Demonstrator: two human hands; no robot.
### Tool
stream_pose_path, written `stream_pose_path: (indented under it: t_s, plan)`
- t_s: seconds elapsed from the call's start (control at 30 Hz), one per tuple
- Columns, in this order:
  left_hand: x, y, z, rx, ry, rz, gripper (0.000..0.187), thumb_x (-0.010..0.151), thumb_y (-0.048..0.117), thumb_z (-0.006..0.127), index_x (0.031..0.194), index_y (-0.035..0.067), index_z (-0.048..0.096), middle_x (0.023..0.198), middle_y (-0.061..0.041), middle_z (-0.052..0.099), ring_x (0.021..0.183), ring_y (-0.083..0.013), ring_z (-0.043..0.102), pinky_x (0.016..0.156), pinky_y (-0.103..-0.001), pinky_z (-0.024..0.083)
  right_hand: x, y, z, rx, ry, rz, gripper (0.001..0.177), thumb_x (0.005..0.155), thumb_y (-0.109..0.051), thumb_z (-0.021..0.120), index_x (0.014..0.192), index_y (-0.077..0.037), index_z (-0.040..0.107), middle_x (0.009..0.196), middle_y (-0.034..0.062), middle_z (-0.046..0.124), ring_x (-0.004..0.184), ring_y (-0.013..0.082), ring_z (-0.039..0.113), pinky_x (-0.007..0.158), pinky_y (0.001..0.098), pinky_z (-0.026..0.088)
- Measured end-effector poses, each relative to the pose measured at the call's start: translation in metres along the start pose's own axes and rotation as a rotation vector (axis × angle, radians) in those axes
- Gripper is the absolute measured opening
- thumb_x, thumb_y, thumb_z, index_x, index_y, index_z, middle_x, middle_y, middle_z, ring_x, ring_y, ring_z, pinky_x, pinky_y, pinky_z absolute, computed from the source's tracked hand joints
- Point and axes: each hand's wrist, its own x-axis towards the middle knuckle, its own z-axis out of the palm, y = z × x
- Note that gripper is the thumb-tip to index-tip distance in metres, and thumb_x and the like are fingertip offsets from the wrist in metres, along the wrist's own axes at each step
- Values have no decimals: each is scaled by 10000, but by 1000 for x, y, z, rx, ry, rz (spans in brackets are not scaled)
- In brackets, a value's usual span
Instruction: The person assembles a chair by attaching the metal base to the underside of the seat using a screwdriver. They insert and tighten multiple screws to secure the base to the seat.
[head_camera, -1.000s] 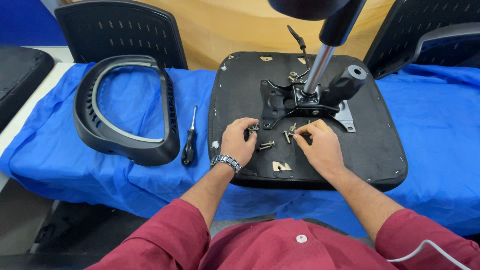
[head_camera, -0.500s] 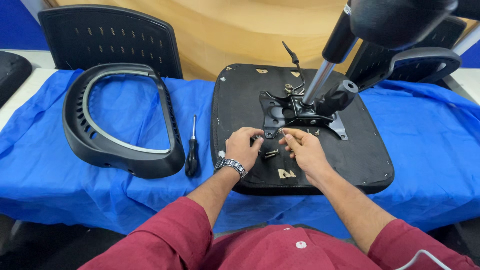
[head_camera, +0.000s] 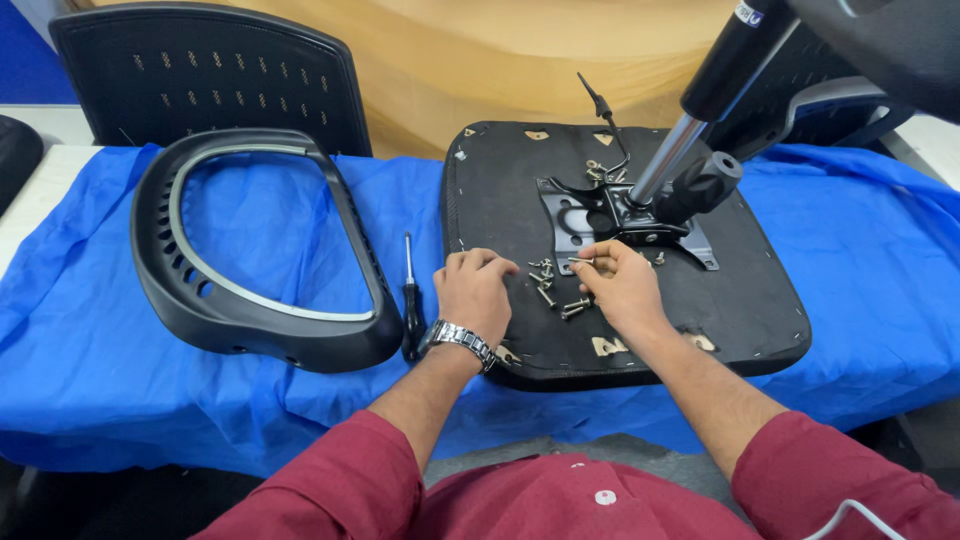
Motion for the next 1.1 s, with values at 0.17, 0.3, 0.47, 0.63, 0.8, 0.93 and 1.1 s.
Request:
stream_pose_path:
  t_s: [0.17,0.3,0.47,0.63,0.8,0.93,1.1]
  plan:
    - [-18,-16,-20,121,84,-128,368,772,62,661,1132,130,700,1280,-133,611,1252,-383,498,1035,-521,348,1,-13,5,-412,105,-245,209,841,-178,729,1017,-71,763,896,97,769,770,221,735,743,349,554]
    - [-28,-28,-10,164,101,-177,361,945,68,625,1305,87,610,1409,-177,564,1386,-429,443,1148,-543,314,2,-22,1,-588,3,-286,203,833,-177,716,985,-53,771,885,142,741,833,264,719,792,386,554]
    - [-18,-40,3,363,-46,-272,552,855,70,680,1382,15,525,1432,-380,435,1353,-540,384,1155,-577,277,6,-32,-4,-624,-82,-293,224,848,-206,734,1013,-59,772,907,146,742,880,283,717,812,395,543]
    - [-13,-37,1,570,-516,-386,586,813,114,746,1322,-13,483,1475,-421,315,1381,-544,353,1105,-537,352,10,-30,-10,-528,-135,-287,240,875,-198,718,1057,-43,738,924,117,760,891,274,737,820,385,548]
    - [-15,-37,-2,523,-481,-415,490,861,109,709,1302,15,518,1333,-345,512,1230,-460,538,1051,-455,471,2,-22,-8,-561,-48,-442,186,837,-180,768,983,-66,789,1027,138,672,892,317,678,785,412,518]
    - [-6,-40,-6,418,-287,-319,493,882,60,652,1355,42,515,1108,-269,660,1055,-440,627,949,-503,506,4,-20,-6,-481,-49,-409,284,848,-177,770,1108,-68,733,1032,111,657,857,253,677,783,383,524]
    - [21,-19,-44,188,-260,-477,638,853,113,639,1454,37,440,977,-286,708,942,-459,690,874,-537,532,0,-28,-1,-413,17,-232,273,894,-133,714,1163,-85,721,1083,88,654,733,204,671,740,352,533]
